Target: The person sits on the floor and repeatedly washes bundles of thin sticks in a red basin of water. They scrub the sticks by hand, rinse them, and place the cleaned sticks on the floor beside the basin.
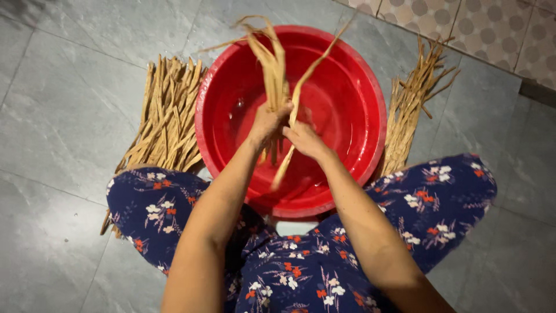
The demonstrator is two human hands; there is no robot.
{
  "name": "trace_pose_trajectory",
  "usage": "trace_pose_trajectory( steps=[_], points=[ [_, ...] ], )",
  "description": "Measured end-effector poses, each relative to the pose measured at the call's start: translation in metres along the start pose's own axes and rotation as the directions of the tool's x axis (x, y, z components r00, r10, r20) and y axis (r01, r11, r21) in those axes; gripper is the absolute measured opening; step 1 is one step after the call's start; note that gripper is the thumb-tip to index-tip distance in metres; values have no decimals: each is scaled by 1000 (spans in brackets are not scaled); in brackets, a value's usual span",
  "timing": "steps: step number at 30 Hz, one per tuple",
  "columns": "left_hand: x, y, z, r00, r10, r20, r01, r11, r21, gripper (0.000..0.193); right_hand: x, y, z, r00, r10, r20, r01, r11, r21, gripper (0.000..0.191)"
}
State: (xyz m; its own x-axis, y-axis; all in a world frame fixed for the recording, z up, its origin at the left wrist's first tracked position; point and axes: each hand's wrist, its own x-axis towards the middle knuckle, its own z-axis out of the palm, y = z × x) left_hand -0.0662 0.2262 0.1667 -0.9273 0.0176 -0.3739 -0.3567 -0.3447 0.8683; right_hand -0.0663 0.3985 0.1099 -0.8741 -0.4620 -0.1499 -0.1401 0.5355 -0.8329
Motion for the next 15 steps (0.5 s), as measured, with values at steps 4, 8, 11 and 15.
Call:
trace_pose_trajectory(
  steps=[4,8,11,15],
  points=[
    [11,-3,-17,995,98,-8,-98,995,-36,27,7,14,1,977,164,-135,-71,850,522,36],
    [3,-16,-8,984,7,175,14,993,-120,39,14,19,2,933,86,-350,17,960,279,37],
    [-6,-31,10,927,-178,331,239,959,-153,42,14,22,0,948,127,-293,-40,958,284,46],
    [-4,-47,11,946,-95,311,123,990,-71,46,12,27,-6,899,429,-86,-310,763,567,62]
  ],
)
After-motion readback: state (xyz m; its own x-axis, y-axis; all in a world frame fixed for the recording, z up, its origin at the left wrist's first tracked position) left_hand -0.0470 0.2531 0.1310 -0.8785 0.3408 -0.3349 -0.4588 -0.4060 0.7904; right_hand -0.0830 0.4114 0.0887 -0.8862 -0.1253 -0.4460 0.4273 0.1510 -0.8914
